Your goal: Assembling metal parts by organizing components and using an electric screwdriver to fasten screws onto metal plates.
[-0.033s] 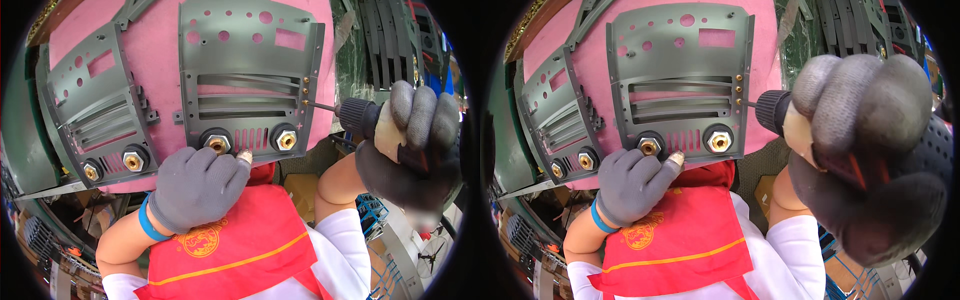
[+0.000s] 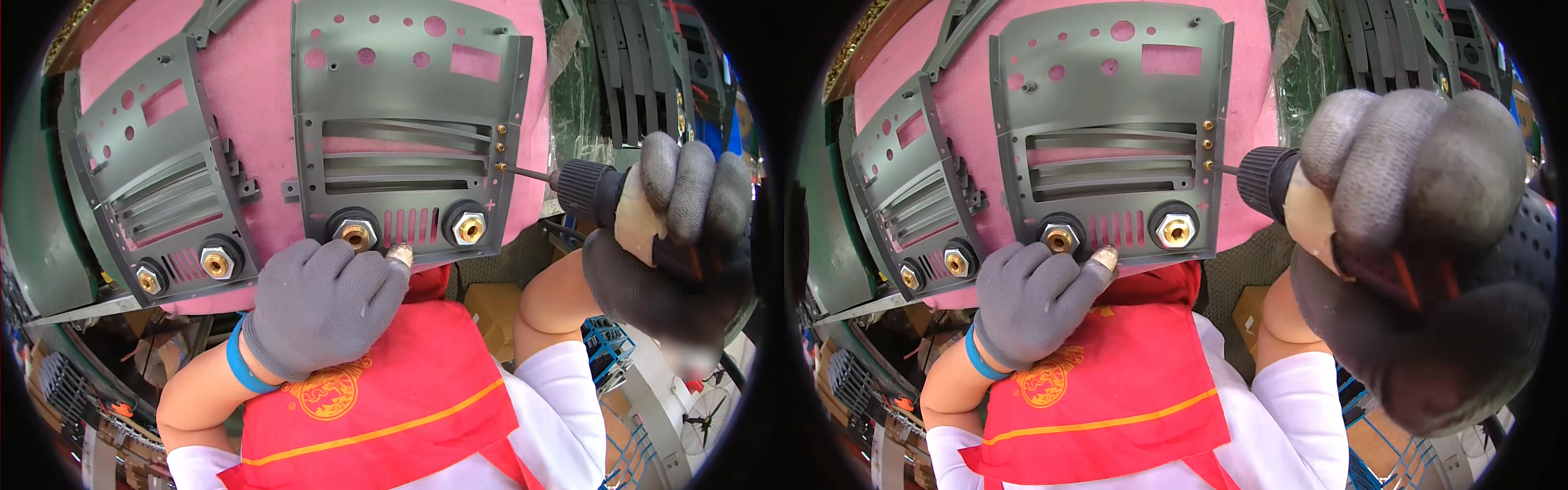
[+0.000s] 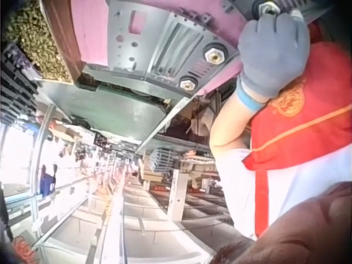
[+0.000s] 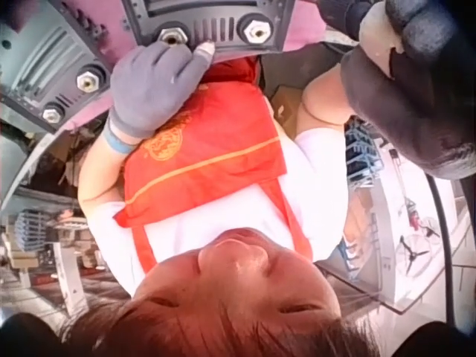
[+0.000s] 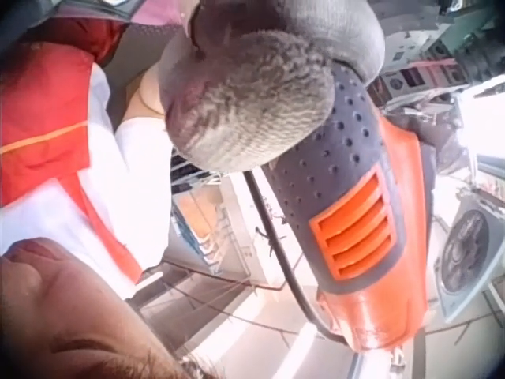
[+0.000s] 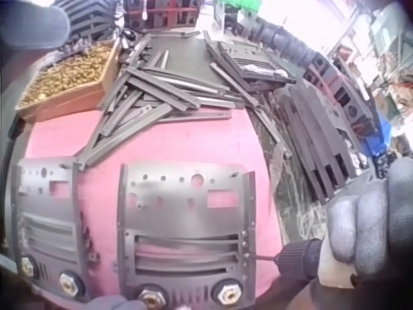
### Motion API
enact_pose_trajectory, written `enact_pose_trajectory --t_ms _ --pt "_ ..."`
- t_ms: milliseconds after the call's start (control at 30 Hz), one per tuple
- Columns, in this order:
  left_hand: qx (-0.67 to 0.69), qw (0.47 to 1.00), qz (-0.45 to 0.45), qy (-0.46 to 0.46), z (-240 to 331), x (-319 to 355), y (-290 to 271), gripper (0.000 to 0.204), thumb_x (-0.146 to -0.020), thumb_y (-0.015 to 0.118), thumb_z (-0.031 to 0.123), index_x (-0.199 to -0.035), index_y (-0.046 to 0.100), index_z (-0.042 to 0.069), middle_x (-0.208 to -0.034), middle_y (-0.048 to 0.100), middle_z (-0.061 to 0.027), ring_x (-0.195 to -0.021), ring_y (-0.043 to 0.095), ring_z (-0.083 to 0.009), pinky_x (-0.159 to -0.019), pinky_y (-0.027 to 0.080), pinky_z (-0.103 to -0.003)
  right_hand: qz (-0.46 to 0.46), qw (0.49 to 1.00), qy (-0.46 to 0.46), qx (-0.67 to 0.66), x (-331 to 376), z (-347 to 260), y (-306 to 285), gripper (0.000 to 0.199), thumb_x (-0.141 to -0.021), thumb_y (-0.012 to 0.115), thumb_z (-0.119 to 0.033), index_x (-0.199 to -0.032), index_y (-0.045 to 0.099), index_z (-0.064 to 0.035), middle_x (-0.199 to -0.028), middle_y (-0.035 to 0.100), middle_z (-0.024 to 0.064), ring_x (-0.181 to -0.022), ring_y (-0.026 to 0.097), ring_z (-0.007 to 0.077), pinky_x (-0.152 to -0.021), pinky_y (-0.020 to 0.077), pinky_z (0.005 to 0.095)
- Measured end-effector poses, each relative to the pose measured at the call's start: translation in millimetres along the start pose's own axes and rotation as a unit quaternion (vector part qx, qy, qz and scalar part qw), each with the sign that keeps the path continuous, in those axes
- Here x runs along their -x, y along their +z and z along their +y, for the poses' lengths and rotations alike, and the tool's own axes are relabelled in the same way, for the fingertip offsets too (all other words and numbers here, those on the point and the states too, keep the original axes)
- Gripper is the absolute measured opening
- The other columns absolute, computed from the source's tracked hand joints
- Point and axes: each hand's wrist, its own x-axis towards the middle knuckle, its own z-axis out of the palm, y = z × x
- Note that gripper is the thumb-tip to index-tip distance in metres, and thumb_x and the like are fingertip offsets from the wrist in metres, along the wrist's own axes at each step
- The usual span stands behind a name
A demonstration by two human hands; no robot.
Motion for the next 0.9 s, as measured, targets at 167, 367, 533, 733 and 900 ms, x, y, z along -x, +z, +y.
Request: enact_pose_trajectory --t_ms 167,367,533,733,900 --pt "-0.004 1.0 0.028 -0.011 2.2 0.9 4.3 0.023 -0.073 0.07 0.011 -0.095 0.069 0.006 -0.071 0.045 0.0008 -0.064 0.049 -0.0139 -0.051 0.036 -0.03 -0.018 1.0 0.007 0.011 5.9 1.9 -4.6 0.021 -0.087 0.07 -0.036 -0.087 0.058 -0.0199 -0.088 0.046 -0.0043 -0.073 0.047 0.0065 -0.067 0.032 0.0274" --pt "0.012 1.0 0.007 -0.012 5.6 8.6 4.7 0.026 -0.072 0.069 0.01 -0.098 0.07 0.005 -0.071 0.046 0.0008 -0.063 0.05 -0.0139 -0.051 0.037 -0.03 -0.056 0.998 0.013 -0.004 10.9 1.1 -5.9 0.02 -0.086 0.073 -0.034 -0.085 0.058 -0.0209 -0.087 0.048 -0.0051 -0.069 0.049 0.0046 -0.064 0.0332 0.0248" --pt "0.02 1.0 0.005 0.006 3.4 8.2 5.5 0.025 -0.073 0.069 0.01 -0.097 0.069 0.004 -0.07 0.046 0.0004 -0.063 0.051 -0.0143 -0.051 0.038 -0.029 -0.097 0.995 0.012 -0.019 7.2 4.5 -5.8 0.02 -0.086 0.075 -0.033 -0.082 0.058 -0.0218 -0.087 0.049 -0.0057 -0.066 0.05 0.0029 -0.063 0.0342 0.0226" --pt "0.008 0.999 -0.011 -0.029 7.9 3.3 2.5 0.017 -0.074 0.07 0.011 -0.09 0.066 0.006 -0.069 0.044 -0.0004 -0.063 0.052 -0.0164 -0.051 0.039 -0.032 -0.174 0.983 0.043 -0.038 -3.4 2.7 -10.9 0.017 -0.085 0.076 -0.028 -0.085 0.06 -0.0246 -0.085 0.051 -0.0073 -0.067 0.052 0.0002 -0.061 0.035 0.02" --pt "0.364 0.904 0.026 -0.222 9.8 -18.4 -21.6 0.022 -0.087 0.068 0.014 -0.106 0.064 0.003 -0.081 0.054 -0.0016 -0.065 0.047 -0.014 -0.058 0.04 -0.03 -0.156 0.985 0.029 -0.067 -2.2 -19.1 -31.3 0.017 -0.084 0.076 -0.028 -0.085 0.06 -0.0241 -0.085 0.051 -0.0074 -0.067 0.052 0.0002 -0.061 0.035 0.0199"
